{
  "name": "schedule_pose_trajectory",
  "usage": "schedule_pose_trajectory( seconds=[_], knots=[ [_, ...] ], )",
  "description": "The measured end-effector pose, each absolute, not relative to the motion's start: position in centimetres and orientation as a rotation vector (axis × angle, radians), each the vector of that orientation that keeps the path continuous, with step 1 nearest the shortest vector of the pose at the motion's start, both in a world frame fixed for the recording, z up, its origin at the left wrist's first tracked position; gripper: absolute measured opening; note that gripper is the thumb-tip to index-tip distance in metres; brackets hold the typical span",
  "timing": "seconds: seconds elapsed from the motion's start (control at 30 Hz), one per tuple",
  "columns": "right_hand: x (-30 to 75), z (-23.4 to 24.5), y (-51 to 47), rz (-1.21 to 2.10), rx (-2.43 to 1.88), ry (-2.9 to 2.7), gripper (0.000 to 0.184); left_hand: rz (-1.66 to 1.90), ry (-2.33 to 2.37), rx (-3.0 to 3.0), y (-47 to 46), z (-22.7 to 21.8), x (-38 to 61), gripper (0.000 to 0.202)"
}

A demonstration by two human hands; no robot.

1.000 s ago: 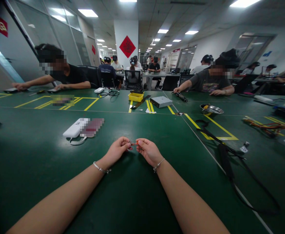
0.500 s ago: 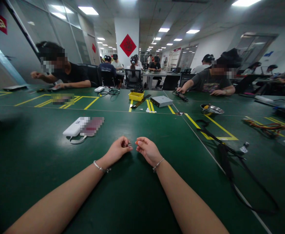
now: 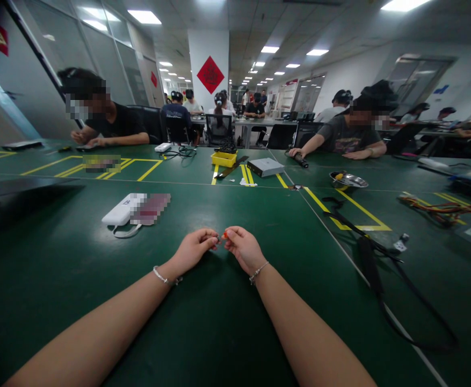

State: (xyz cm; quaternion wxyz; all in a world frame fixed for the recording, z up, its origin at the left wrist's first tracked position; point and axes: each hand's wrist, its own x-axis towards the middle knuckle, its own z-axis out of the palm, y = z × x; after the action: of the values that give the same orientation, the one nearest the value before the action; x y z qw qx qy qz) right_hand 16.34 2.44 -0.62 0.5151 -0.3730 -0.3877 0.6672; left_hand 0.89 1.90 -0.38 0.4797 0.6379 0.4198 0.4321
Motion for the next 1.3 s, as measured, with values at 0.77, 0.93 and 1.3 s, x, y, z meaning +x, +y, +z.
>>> schedule_pose_trajectory(
  seconds=[0.77,0.93,1.3],
  knots=[
    [15.3,-0.7,1.5,1.068,-1.154,-1.355,0.031,1.069,1.021,1.217,2.1,-0.3,1.4,0.01],
    [15.4,-0.4,1.4,0.993,-1.111,-1.443,0.026,1.08,0.999,1.151,1.9,-0.2,1.3,0.013],
    [14.7,-0.7,0.7,0.791,-1.102,-1.625,0.036,1.141,0.961,1.12,1.8,-0.2,1.4,0.023]
  ],
)
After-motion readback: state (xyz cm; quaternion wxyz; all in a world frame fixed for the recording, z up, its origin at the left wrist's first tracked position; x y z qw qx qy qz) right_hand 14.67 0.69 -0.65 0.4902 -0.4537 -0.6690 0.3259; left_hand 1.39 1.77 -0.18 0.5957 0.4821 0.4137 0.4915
